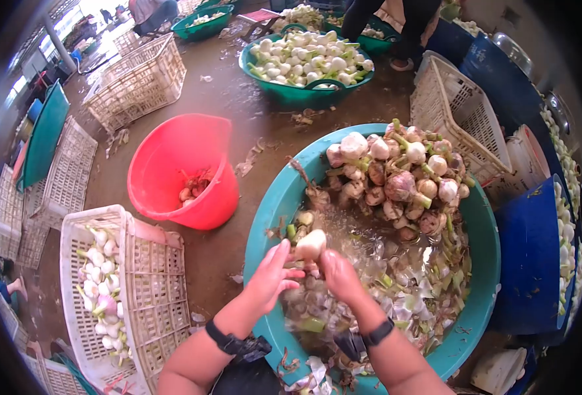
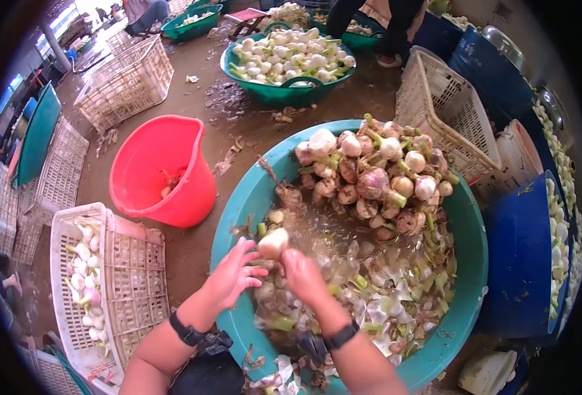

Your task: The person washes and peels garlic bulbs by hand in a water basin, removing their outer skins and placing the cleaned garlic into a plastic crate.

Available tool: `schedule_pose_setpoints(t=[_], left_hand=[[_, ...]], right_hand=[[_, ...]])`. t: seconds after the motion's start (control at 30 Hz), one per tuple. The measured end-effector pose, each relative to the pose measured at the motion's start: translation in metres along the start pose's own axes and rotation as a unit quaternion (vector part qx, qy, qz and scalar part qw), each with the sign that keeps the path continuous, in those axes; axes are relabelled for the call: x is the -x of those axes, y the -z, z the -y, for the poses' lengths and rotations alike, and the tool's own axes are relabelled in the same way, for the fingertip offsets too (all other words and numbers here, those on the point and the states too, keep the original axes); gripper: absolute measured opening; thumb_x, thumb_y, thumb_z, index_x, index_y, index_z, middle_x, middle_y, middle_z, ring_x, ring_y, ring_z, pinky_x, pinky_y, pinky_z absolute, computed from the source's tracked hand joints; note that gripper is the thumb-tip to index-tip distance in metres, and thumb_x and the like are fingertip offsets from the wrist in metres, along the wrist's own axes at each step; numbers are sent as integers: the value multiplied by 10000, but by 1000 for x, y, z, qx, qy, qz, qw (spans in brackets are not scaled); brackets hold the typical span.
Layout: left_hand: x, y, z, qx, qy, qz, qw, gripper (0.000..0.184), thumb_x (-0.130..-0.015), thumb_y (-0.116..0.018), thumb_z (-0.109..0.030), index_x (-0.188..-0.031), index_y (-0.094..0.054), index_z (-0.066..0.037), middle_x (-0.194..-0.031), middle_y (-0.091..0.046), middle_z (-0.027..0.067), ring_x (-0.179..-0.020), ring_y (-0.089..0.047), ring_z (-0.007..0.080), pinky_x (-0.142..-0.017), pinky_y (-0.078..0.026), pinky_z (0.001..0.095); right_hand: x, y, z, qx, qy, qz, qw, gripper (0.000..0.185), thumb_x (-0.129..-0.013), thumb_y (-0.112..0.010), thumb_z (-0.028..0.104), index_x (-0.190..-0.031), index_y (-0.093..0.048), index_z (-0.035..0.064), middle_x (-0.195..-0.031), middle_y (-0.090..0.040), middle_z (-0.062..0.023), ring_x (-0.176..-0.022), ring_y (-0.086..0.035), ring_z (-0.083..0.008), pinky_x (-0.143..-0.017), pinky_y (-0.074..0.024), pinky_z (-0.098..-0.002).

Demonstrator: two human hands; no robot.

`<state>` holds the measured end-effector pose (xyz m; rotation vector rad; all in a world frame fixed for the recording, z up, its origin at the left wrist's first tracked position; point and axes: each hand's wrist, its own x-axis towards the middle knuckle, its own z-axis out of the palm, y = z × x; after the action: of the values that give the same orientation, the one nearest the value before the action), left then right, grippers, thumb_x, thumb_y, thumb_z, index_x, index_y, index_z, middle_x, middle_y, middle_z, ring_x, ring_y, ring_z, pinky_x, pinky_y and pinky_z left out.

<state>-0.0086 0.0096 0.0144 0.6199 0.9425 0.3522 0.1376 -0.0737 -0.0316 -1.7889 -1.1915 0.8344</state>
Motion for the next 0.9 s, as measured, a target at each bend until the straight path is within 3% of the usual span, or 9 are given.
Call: schedule_pose_setpoints(t=[0.17, 0.37, 0.43, 0.53, 0.6, 0.67, 0.73, 0.83, 0.9], left_hand=[[-6, -2, 16, -122, -42, 46, 991, 269, -873, -520, -294, -986, -550, -52, -744, -584, 17, -603, -528, 59, -457, -352, 181], [-3, 2, 16, -74, -6, 72, 995, 263, -838, -554, -244, -1003, -551, -40, -800, -588, 34, -693, -565, 97, -580, -453, 219], [-4, 2, 17, -38, -38, 97, 994, 310, -834, -551, -233, -1059, -538, -20, -814, -596, 42, -713, -573, 122, -623, -465, 241], [-7, 9, 10, -77, -112, 159, 978, 421, -826, -545, -219, -1175, -489, 9, -869, -605, 48, -765, -581, 158, -695, -473, 267], [-4, 19, 2, -149, -157, 204, 955, 484, -820, -543, -215, -1234, -453, 18, -910, -606, 46, -798, -581, 168, -723, -468, 271], [1, 13, -4, -509, -74, 114, 850, 509, -815, -538, -240, -1270, -434, -35, -1020, -586, 139, -921, -572, 250, -809, -443, 334], [24, -8, -10, -575, -127, 111, 801, 519, -778, -579, -200, -1264, -446, -74, -1057, -573, 159, -961, -557, 305, -839, -430, 368], [30, -10, 5, -579, -387, 137, 704, 479, -712, -627, -130, -1176, -521, -83, -1087, -570, 164, -976, -551, 343, -862, -425, 398], [27, -6, 2, -649, -535, 104, 531, 423, -653, -646, -38, -1068, -571, -62, -1059, -585, 172, -956, -568, 355, -876, -431, 421]], right_hand=[[40, 4, 50, 127, 4, 98, 987, 227, -866, -439, 235, -790, -536, 44, -788, -585, -192, -736, -563, -372, -641, -442, -459], [41, -9, 31, 243, 38, 41, 969, 244, -844, -489, 251, -764, -567, 33, -691, -598, -171, -549, -583, -293, -515, -468, -404], [31, -8, 12, -318, -224, 120, 914, 256, -860, -494, 255, -870, -611, 28, -684, -613, -84, -583, -597, -195, -530, -482, -348], [38, -2, 28, -447, -291, 50, 844, 277, -876, -491, 248, -956, -629, 22, -695, -604, -25, -687, -592, -131, -561, -483, -298], [41, -4, 25, -360, -250, 55, 897, 274, -883, -491, 242, -952, -638, 21, -712, -618, -52, -771, -596, -140, -603, -484, -311], [42, -13, 13, 79, 175, -75, 979, 257, -909, -478, 209, -863, -618, -2, -722, -599, -30, -735, -569, -139, -626, -464, -287], [45, -9, 10, 118, 51, -61, 990, 234, -896, -520, 202, -842, -630, 2, -753, -616, -22, -727, -570, -123, -625, -458, -277], [32, -9, -20, -332, -238, 31, 912, 215, -887, -542, 206, -891, -628, 9, -810, -625, -23, -720, -561, -102, -626, -455, -254], [29, 4, -3, -455, -289, 72, 839, 244, -892, -541, 224, -974, -605, 3, -866, -617, -20, -745, -552, -89, -654, -457, -237]])
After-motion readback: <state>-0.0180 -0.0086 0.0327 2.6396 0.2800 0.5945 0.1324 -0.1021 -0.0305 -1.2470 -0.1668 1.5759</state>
